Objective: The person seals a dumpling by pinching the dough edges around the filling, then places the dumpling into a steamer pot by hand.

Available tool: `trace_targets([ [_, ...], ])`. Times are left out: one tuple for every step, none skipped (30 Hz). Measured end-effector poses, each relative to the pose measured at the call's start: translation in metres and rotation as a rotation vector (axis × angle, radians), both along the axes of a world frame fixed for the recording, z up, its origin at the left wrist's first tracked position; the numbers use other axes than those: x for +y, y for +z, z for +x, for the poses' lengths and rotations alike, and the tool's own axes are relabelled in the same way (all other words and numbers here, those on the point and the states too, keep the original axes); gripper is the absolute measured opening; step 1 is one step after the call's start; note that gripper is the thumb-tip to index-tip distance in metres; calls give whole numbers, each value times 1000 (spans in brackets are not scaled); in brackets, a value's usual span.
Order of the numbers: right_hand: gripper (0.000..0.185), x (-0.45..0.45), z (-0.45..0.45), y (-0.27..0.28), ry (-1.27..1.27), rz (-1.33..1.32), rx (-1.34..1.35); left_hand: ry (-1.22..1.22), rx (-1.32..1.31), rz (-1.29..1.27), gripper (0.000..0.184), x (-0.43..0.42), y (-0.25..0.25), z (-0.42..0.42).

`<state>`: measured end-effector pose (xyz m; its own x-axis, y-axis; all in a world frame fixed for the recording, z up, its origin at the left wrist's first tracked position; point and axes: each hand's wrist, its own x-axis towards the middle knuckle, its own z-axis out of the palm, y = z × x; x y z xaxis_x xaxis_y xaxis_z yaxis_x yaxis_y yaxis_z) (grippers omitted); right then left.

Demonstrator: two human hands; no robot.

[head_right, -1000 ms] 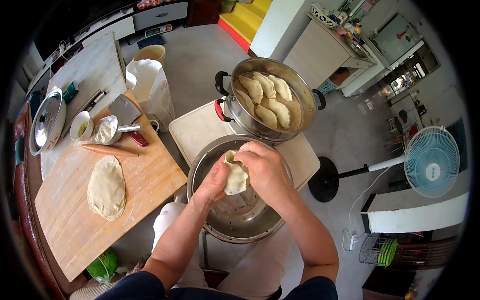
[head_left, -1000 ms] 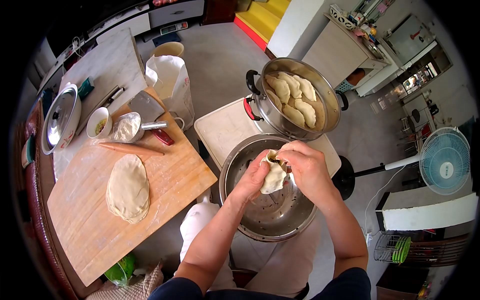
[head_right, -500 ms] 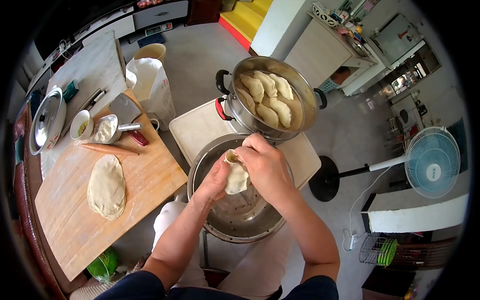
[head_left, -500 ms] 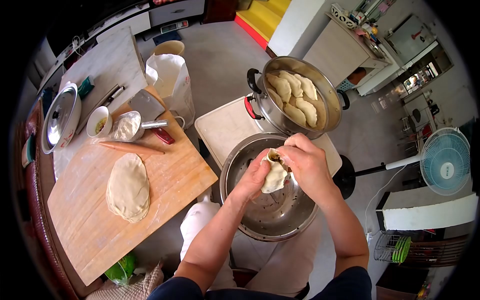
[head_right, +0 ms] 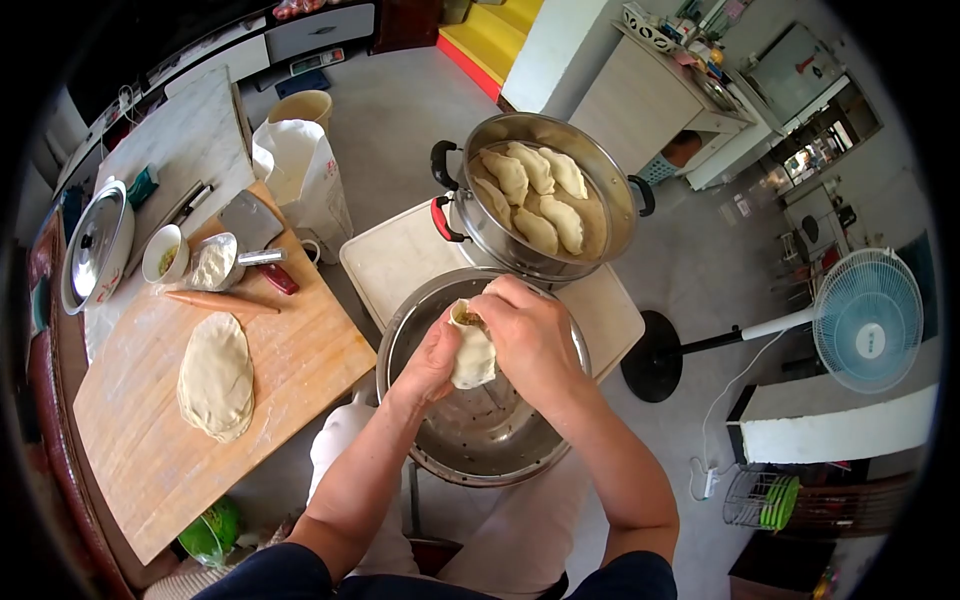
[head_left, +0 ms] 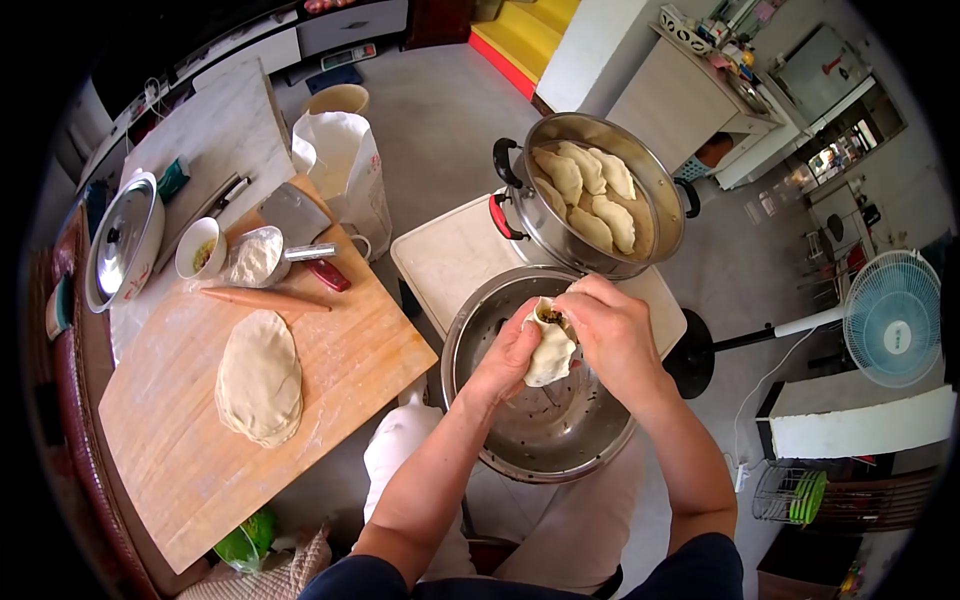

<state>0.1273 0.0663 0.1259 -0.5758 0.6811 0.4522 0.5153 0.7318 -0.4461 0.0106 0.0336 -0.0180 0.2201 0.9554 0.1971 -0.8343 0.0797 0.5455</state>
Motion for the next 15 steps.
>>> trace_targets([
  [11, 0, 0, 1, 14, 1, -6, 1, -1, -6, 69, 0, 1, 0],
  [11, 0, -1, 2, 29, 1, -13, 8, 3, -3, 69, 0, 0, 0],
  [11, 0, -1, 3, 43, 0, -20, 15, 6, -2, 69, 1, -3, 1],
  [10, 0, 0, 3, 47, -4, -39, 21, 9, 0, 69, 1, -4, 1],
  [10, 1, 1, 3, 50, -7, -57, 21, 5, -8, 69, 0, -5, 2],
  [9, 1, 3, 2, 52, -10, -74, 21, 1, -15, 69, 0, -5, 2],
  [9, 1, 3, 2, 24, 14, -74, 20, -2, -22, 69, 0, -4, 3],
  [8, -1, 2, 1, -4, 38, -75, 29, -3, -25, 69, 0, -4, 4],
  [9, -1, 1, -1, -31, 62, -75, 39, -3, -27, 69, 1, -5, 5],
  [10, -1, 1, -2, -35, 57, -74, 47, -4, -30, 69, 1, -3, 6],
  [11, 0, 2, -3, -39, 52, -72, 27, 22, -30, 73, 1, -2, 5],
  [12, 1, 2, -5, -43, 47, -71, 8, 48, -31, 77, 0, 1, 2],
  [13, 1, 3, -6, -45, 47, -68, -11, 74, -31, 81, -1, 3, 1],
  [13, 2, 5, -6, -46, 47, -64, -13, 70, -33, 81, -1, 3, 1],
  [14, 2, 6, -7, -48, 47, -61, -14, 66, -35, 81, -1, 3, 0],
])
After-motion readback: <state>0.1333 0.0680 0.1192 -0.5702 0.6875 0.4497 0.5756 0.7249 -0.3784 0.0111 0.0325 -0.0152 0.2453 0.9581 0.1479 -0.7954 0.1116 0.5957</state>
